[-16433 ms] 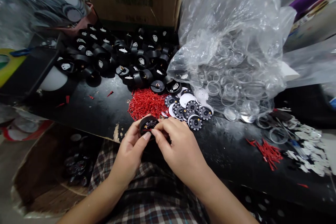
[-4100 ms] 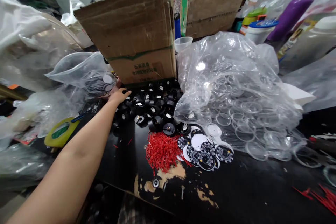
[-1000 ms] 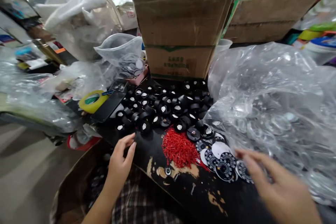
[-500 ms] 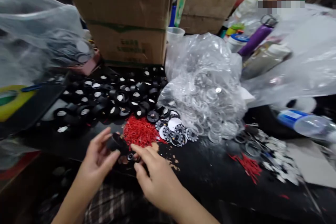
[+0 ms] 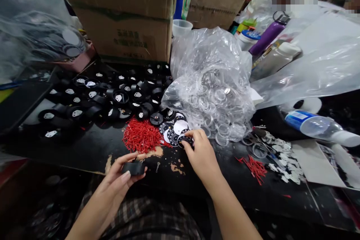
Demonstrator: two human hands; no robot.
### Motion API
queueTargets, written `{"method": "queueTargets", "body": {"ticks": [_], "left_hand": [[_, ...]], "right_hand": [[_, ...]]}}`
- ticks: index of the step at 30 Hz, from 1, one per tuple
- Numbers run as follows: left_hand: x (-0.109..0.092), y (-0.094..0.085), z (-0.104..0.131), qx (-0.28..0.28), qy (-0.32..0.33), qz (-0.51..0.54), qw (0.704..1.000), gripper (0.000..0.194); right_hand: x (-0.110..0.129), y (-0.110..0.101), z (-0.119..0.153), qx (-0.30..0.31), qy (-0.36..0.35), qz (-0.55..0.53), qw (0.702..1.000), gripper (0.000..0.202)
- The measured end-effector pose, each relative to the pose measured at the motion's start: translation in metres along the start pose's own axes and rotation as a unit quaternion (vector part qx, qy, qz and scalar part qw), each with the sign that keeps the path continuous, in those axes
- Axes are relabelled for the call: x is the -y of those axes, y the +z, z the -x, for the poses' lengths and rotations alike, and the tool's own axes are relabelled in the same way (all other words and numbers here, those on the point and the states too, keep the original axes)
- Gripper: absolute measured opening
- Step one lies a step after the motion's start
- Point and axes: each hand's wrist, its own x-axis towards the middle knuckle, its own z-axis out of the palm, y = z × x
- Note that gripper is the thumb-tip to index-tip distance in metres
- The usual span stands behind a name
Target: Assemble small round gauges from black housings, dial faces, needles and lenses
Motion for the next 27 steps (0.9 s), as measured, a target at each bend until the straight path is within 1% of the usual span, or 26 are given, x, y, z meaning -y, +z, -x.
{"method": "queueTargets", "body": {"ticks": [1, 3, 5, 8, 9, 10, 11, 13, 14, 15, 17, 18, 23, 25, 27], "left_hand": [[0.001, 0.001, -0.001, 0.000, -0.016, 0.027, 1.000, 0.031], [0.001, 0.002, -0.002, -0.003, -0.041, 0.079, 0.996, 0.030], [0.001, 0.003, -0.002, -0.005, -0.059, 0.119, 0.991, 0.032], [0.001, 0.011, -0.002, 0.013, -0.084, 0.166, 0.982, 0.033], [0.001, 0.014, -0.002, 0.025, -0.094, 0.181, 0.979, 0.033], [0.001, 0.018, -0.003, 0.036, -0.102, 0.198, 0.974, 0.034], [0.001, 0.022, -0.004, 0.040, -0.104, 0.213, 0.971, 0.036], [0.000, 0.027, -0.008, 0.017, -0.089, 0.233, 0.968, 0.037], [-0.001, 0.029, -0.010, -0.007, -0.074, 0.236, 0.969, 0.037], [-0.001, 0.029, -0.011, -0.034, -0.058, 0.231, 0.971, 0.037], [-0.002, 0.029, -0.013, -0.066, -0.041, 0.208, 0.975, 0.038], [-0.002, 0.028, -0.013, -0.068, -0.040, 0.197, 0.977, 0.039], [0.007, 0.028, -0.006, -0.026, -0.040, 0.145, 0.988, 0.035], [0.012, 0.027, -0.004, -0.015, -0.031, 0.103, 0.994, 0.036], [0.016, 0.024, -0.004, -0.009, -0.023, 0.059, 0.998, 0.038]], "right_hand": [[0.001, -0.001, -0.001, 0.003, 0.017, -0.023, 1.000, 0.016], [0.001, -0.003, -0.001, 0.014, 0.041, -0.064, 0.997, 0.023], [0.003, -0.004, -0.001, 0.011, 0.045, -0.112, 0.993, 0.028], [0.013, -0.003, 0.003, -0.035, 0.003, -0.155, 0.987, 0.025], [0.019, -0.002, 0.006, -0.039, -0.013, -0.164, 0.986, 0.023], [0.026, 0.000, 0.009, -0.026, -0.019, -0.178, 0.984, 0.022], [0.033, 0.002, 0.012, 0.001, -0.015, -0.197, 0.980, 0.022], [0.046, 0.005, 0.017, 0.064, 0.014, -0.244, 0.968, 0.021], [0.051, 0.006, 0.019, 0.085, 0.028, -0.257, 0.962, 0.022], [0.054, 0.007, 0.020, 0.093, 0.037, -0.260, 0.960, 0.023], [0.059, 0.009, 0.020, 0.083, 0.040, -0.249, 0.964, 0.022], [0.061, 0.009, 0.019, 0.077, 0.036, -0.244, 0.966, 0.020], [0.077, 0.016, 0.018, 0.063, -0.026, -0.227, 0.972, 0.011], [0.082, 0.018, 0.018, 0.073, -0.034, -0.205, 0.975, 0.009], [0.083, 0.019, 0.018, 0.098, -0.027, -0.188, 0.977, 0.008]]}}
